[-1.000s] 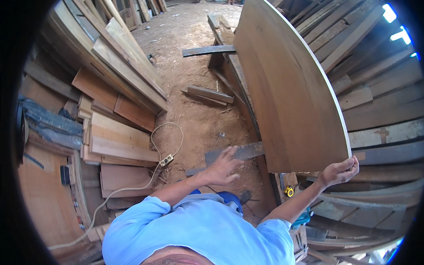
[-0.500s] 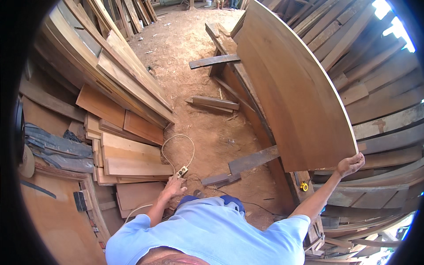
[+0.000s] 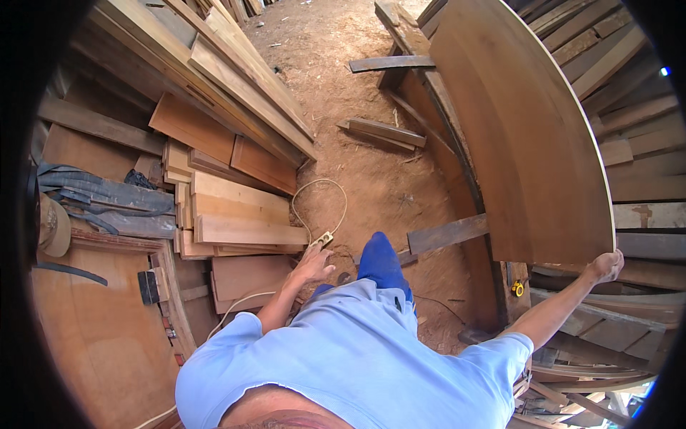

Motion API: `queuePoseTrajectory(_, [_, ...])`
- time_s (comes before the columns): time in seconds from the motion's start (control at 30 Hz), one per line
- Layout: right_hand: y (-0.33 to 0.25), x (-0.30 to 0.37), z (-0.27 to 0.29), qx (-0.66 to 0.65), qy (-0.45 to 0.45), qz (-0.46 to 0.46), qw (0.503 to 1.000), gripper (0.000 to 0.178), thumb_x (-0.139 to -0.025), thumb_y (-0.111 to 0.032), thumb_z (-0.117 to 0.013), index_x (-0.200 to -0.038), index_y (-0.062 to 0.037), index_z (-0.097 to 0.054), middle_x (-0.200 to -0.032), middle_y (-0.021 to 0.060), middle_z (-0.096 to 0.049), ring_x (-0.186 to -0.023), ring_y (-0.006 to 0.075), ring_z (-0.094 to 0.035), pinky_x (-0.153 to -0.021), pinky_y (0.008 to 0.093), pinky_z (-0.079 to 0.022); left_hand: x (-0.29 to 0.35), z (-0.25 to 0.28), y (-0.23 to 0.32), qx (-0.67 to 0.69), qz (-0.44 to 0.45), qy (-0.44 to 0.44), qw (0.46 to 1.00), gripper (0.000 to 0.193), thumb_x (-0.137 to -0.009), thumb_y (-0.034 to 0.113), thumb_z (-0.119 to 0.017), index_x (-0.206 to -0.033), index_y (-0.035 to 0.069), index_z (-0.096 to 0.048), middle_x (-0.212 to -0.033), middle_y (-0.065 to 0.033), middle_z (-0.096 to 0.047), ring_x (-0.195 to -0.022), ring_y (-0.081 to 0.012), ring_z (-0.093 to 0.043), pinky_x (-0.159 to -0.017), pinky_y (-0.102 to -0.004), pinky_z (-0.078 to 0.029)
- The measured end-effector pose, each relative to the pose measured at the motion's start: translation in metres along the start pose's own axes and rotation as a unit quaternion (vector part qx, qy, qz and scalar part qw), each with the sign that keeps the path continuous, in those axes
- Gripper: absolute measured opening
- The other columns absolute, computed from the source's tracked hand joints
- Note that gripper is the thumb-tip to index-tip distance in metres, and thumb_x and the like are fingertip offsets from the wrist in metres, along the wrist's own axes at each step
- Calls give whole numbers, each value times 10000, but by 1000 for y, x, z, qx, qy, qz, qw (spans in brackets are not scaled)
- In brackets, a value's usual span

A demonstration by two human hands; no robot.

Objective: The person measures a large piece of wood with a tape measure, checks the edge with a square, and then sands the edge of the wood using a power planer.

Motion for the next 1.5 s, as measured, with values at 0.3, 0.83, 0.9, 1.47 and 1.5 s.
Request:
queuePoseTrajectory(0.3, [-176,35,-65,383,-325,105,858,705,-937,-697,-425,-1243,-90,-611,-1204,187,-686,-1186,405,-606,-951,530,-472,-51,44,-38,-16,54,-130,990,659,-873,388,-679,-1418,51,-521,-1561,-324,-286,-1437,-488,-298,-1193,-493,-289])
queuePoseTrajectory(0.83, [-313,70,-319,400,-320,195,837,718,-945,-712,-423,-1381,-157,-552,-1315,165,-643,-1245,392,-584,-1008,527,-475,-236,172,-66,16,125,0,992,645,-903,351,-668,-1463,94,-477,-1580,-308,-274,-1471,-456,-271,-1210,-489,-261])
queuePoseTrajectory(0.9, [-316,71,-329,405,-335,186,830,721,-942,-721,-414,-1389,-171,-545,-1312,162,-645,-1243,393,-584,-1004,527,-476,-235,165,-87,3,145,-24,989,625,-892,349,-677,-1432,82,-509,-1503,-279,-377,-1398,-457,-359,-1173,-497,-319])
queuePoseTrajectory(1.47, [-289,51,-370,412,-298,152,847,1008,-871,-754,-539,-1475,46,-427,-1469,250,-495,-1384,382,-455,-1143,443,-359,-596,330,-61,-178,-99,-29,979,703,-845,341,-686,-1430,17,-469,-1499,-335,-374,-1385,-493,-373,-1164,-505,-325])
queuePoseTrajectory(1.5, [-314,61,-370,458,-286,124,832,1010,-869,-758,-539,-1478,40,-427,-1476,245,-491,-1389,381,-450,-1144,440,-358,-617,336,-61,-194,-107,-36,974,718,-844,340,-688,-1438,12,-455,-1511,-337,-359,-1391,-502,-361,-1169,-505,-318])
Point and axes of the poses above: each hand's wrist, its own x-axis away from the middle knuckle, its own z-axis out of the back of the hand, y = z × x, the point moved 5 cm from there along -x, towards the middle knuckle
